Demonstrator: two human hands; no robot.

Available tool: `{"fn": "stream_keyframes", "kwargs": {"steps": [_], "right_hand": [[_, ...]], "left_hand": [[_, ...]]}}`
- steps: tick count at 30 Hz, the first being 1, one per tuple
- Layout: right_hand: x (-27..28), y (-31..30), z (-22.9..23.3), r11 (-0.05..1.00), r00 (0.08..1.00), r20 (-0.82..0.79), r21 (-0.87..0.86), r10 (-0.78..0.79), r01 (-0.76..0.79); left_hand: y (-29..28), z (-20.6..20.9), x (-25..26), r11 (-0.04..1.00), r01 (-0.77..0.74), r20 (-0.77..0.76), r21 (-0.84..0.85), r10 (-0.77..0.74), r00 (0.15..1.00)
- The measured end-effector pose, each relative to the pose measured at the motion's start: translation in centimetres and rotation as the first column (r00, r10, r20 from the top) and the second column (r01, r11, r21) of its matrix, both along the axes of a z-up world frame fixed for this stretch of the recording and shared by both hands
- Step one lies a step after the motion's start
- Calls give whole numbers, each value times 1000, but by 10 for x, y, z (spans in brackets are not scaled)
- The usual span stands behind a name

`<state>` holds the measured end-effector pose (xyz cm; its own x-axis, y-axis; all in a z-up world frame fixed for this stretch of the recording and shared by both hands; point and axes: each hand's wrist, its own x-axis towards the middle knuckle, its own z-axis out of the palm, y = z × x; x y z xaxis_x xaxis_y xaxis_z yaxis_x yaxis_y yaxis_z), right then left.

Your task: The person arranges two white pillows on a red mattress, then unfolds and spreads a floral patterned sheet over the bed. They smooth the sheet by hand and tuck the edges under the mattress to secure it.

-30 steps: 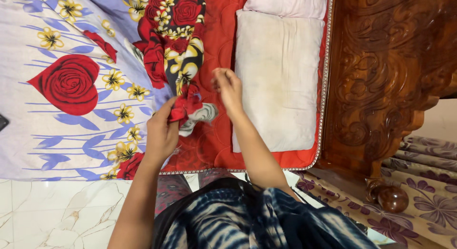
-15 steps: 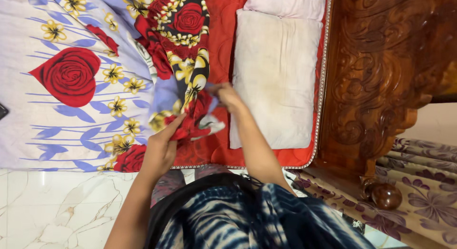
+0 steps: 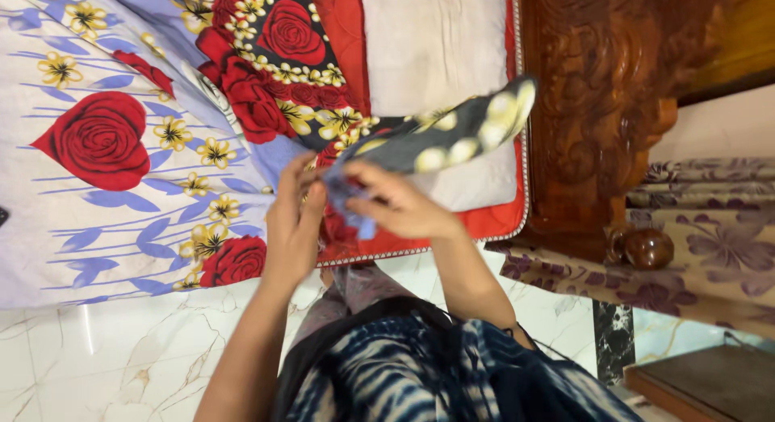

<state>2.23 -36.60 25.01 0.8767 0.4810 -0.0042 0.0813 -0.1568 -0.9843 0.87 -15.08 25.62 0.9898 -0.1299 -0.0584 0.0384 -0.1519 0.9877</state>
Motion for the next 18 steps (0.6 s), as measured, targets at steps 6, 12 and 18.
{"fn": "stream_keyframes", "kwargs": {"steps": [6, 12, 18], "right_hand": [[-49, 25, -7, 935, 976, 148, -341, 159, -101], [-53, -43, 12, 993, 998, 59, -116, 21, -14], [-24, -66, -21, 993, 916, 396, -119, 69, -23]], "left_hand": [[-10, -19, 37, 823, 568, -314, 30, -532, 787], [-19, -44, -13, 929, 333, -4, -161, -338, 941], [-61, -22, -65, 762, -117, -339, -637, -141, 930]]}}
